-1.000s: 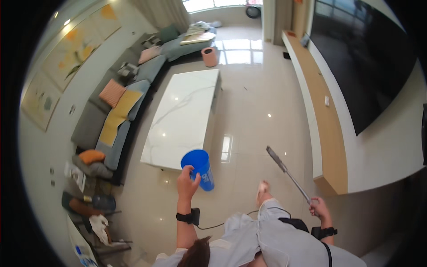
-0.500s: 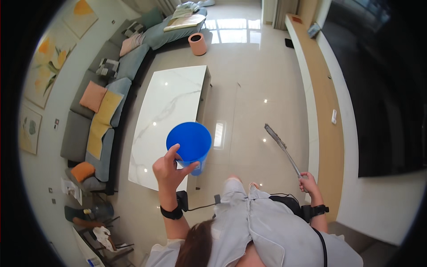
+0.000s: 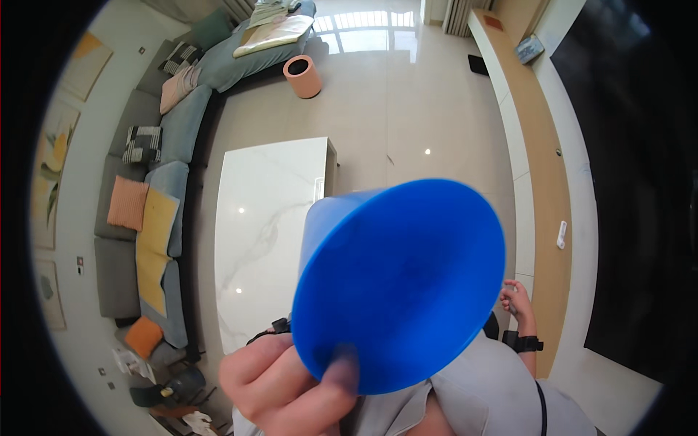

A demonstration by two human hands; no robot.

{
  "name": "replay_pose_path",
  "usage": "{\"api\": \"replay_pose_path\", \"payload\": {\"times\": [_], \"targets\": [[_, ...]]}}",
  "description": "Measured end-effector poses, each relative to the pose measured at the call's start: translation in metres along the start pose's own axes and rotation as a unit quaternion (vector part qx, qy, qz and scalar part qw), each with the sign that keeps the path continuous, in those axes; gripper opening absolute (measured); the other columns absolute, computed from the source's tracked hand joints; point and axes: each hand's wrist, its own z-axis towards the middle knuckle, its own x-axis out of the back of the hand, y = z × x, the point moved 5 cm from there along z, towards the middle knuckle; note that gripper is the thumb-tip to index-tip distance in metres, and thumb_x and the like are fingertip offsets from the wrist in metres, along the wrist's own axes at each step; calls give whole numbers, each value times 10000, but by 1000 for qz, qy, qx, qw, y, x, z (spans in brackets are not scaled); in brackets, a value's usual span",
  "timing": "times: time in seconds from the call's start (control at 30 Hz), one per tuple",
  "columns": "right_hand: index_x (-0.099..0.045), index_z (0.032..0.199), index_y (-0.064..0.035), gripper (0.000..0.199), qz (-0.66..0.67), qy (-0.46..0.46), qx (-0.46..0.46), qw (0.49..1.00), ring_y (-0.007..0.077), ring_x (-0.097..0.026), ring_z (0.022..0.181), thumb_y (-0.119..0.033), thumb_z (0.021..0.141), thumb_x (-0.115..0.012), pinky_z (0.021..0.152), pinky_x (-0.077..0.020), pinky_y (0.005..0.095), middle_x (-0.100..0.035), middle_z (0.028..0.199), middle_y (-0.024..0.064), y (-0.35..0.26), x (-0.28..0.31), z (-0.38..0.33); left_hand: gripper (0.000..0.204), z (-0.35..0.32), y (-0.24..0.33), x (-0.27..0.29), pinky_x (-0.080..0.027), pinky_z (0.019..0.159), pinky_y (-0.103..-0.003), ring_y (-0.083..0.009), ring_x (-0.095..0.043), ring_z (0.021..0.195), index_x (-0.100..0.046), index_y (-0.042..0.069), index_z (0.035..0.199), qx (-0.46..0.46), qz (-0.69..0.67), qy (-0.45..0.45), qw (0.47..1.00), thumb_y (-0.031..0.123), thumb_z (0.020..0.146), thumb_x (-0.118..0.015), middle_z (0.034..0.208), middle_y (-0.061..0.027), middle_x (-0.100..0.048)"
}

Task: The person is using a long-handled squeegee or broom to sweep or push debris across a tiled living room floor.

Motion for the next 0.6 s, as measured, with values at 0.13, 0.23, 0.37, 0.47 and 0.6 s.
{"api": "replay_pose_path", "payload": {"times": [0.13, 0.23, 0.37, 0.47, 0.6], "targets": [[-370, 989, -87, 302, 40, 24, 18, 999, 93, -401, 395, -19, 714, -476, 328, -320, 205, -450, 563, 63, -68, -26, 46, 318, 57, -75, -27, -345, 501, -321, -232, -471, 553, -484, 4, 863, 112, 29, -118, 986, 246, 701, -355, 778, -112, -527], [-363, 987, -84, 311, 151, 63, -6, 986, 99, -404, 394, -12, 703, -467, 328, -323, 205, -452, 563, 67, -116, -20, 89, 397, 87, -146, -70, -350, 502, -313, -241, -466, 542, -503, -2, 848, 157, -44, -163, 973, 317, 726, -300, 771, -121, -524], [-352, 991, -82, 337, 41, 45, -5, 998, 103, -404, 391, -2, 688, -474, 325, -329, 217, -444, 558, 65, -201, -28, 195, 441, 165, -219, -123, -310, 409, -260, -201, -421, 458, -359, 252, 1131, 114, -28, -29, 993, 468, 751, -296, 751, -132, -519], [-348, 985, -84, 345, 4, 64, -3, 998, 105, -404, 391, 1, 678, -481, 322, -330, 224, -436, 557, 60, -278, -26, 259, 436, 210, -279, -158, -267, 362, -223, -171, -398, 423, -149, 455, 1179, -109, -11, 55, 992, 494, 771, -299, 735, -132, -508], [-346, 965, -96, 327, -75, 55, 4, 996, 97, -393, 389, -10, 680, -482, 317, -319, 213, -425, 567, 49, -386, -49, 310, 428, 256, -360, -193, -264, 358, -218, -162, -398, 422, -171, 469, 1171, -68, 54, 81, 993, 495, 775, -332, 727, -116, -489]]}}
